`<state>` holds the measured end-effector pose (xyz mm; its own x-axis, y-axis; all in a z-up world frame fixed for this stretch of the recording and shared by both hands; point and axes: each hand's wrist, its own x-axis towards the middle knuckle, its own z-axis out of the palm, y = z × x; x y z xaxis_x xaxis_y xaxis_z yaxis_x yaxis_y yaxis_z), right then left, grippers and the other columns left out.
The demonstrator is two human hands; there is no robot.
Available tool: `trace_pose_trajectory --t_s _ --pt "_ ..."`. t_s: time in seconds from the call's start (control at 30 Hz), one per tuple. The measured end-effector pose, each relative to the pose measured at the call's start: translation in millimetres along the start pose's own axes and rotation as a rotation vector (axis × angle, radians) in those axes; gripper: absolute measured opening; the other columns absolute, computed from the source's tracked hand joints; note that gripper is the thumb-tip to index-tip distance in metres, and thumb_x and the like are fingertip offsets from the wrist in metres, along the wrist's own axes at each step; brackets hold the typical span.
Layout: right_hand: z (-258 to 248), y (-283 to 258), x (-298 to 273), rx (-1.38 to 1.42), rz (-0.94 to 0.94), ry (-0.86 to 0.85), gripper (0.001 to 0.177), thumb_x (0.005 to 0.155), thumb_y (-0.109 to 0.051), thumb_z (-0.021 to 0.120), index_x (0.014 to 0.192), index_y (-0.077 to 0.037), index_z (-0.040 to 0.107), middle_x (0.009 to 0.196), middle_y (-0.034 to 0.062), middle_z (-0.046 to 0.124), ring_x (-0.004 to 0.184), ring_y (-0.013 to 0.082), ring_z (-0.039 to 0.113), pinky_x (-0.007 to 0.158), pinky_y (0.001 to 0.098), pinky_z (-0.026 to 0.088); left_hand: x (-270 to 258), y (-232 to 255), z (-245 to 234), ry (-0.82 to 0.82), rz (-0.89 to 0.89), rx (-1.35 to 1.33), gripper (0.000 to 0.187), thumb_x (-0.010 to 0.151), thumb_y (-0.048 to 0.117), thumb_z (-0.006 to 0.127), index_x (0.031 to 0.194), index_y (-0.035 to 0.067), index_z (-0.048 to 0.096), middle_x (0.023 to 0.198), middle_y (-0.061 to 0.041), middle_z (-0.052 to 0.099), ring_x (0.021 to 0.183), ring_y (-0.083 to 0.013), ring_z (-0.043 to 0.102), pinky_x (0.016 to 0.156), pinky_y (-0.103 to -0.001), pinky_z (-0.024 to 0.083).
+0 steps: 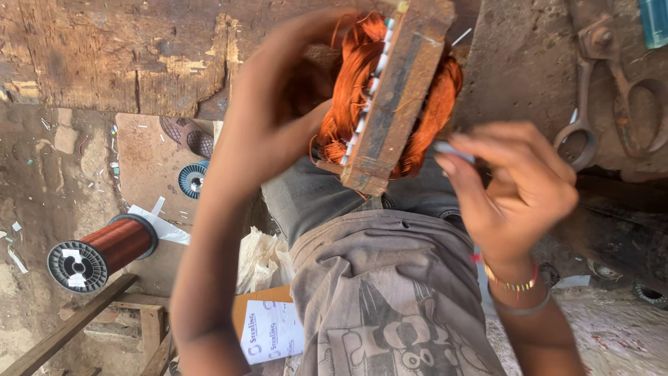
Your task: The person winds orange copper wire around a rectangular wooden block with slots. They use their hands to wrap the wire tightly and insert small white paper strips into the slots to separate the layers of wire.
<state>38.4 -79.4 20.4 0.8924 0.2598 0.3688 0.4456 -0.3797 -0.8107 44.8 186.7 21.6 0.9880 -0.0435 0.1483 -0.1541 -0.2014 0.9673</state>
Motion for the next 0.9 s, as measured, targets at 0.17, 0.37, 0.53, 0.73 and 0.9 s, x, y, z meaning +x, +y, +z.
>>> trace_pose_trajectory --t_s 0.17,0.37,0.53,0.73,0.9 --pt "-7.4 -1.4 -42.2 0.381 0.256 0.061 0.008 0.101 0.008 0.070 0.107 0.004 0.066 0.105 0.0148 0.069 0.083 0.0138 0.074 0.070 0.0247 0.065 -68.7 -0.8 68.2 0.722 0.083 0.257 0.017 0.106 0.003 0.073 0.120 0.003 0.063 0.112 -0.007 0.066 0.099 -0.0188 0.067 0.089 -0.029 0.058" --pt "-5.1 7.8 -64.9 0.497 0.287 -0.194 0.005 0.099 0.009 0.067 0.103 0.006 0.069 0.103 0.0149 0.070 0.085 0.0161 0.073 0.071 0.0263 0.063 -119.6 3.8 126.5 0.321 0.033 0.032 0.013 0.094 -0.004 0.071 0.106 -0.002 0.069 0.108 -0.013 0.074 0.104 -0.0243 0.071 0.095 -0.033 0.056" --pt "-14.8 0.0 -61.9 0.567 0.382 -0.173 0.013 0.094 0.006 0.070 0.106 0.007 0.068 0.106 0.0141 0.068 0.087 0.0141 0.072 0.073 0.0256 0.063 -117.0 9.2 135.2 0.282 -0.104 -0.235 0.012 0.097 -0.004 0.073 0.109 -0.003 0.072 0.105 -0.012 0.074 0.092 -0.0189 0.072 0.082 -0.028 0.059" --pt "-20.6 3.0 -62.7 0.582 0.362 -0.155 0.011 0.093 0.009 0.072 0.104 0.007 0.069 0.098 0.0138 0.070 0.084 0.0134 0.071 0.072 0.0243 0.061 -112.6 20.1 141.0 0.279 -0.187 -0.316 0.016 0.094 -0.004 0.072 0.110 -0.004 0.072 0.106 -0.012 0.073 0.091 -0.0152 0.071 0.080 -0.026 0.059" --pt "-24.2 9.6 -65.1 0.433 0.179 -0.173 0.010 0.091 0.010 0.072 0.098 0.003 0.070 0.097 0.0141 0.072 0.079 0.0119 0.071 0.064 0.0211 0.059 -114.8 16.8 138.1 0.246 0.021 -0.006 0.013 0.095 -0.002 0.074 0.109 -0.004 0.072 0.108 -0.008 0.074 0.094 -0.0127 0.074 0.085 -0.022 0.059"
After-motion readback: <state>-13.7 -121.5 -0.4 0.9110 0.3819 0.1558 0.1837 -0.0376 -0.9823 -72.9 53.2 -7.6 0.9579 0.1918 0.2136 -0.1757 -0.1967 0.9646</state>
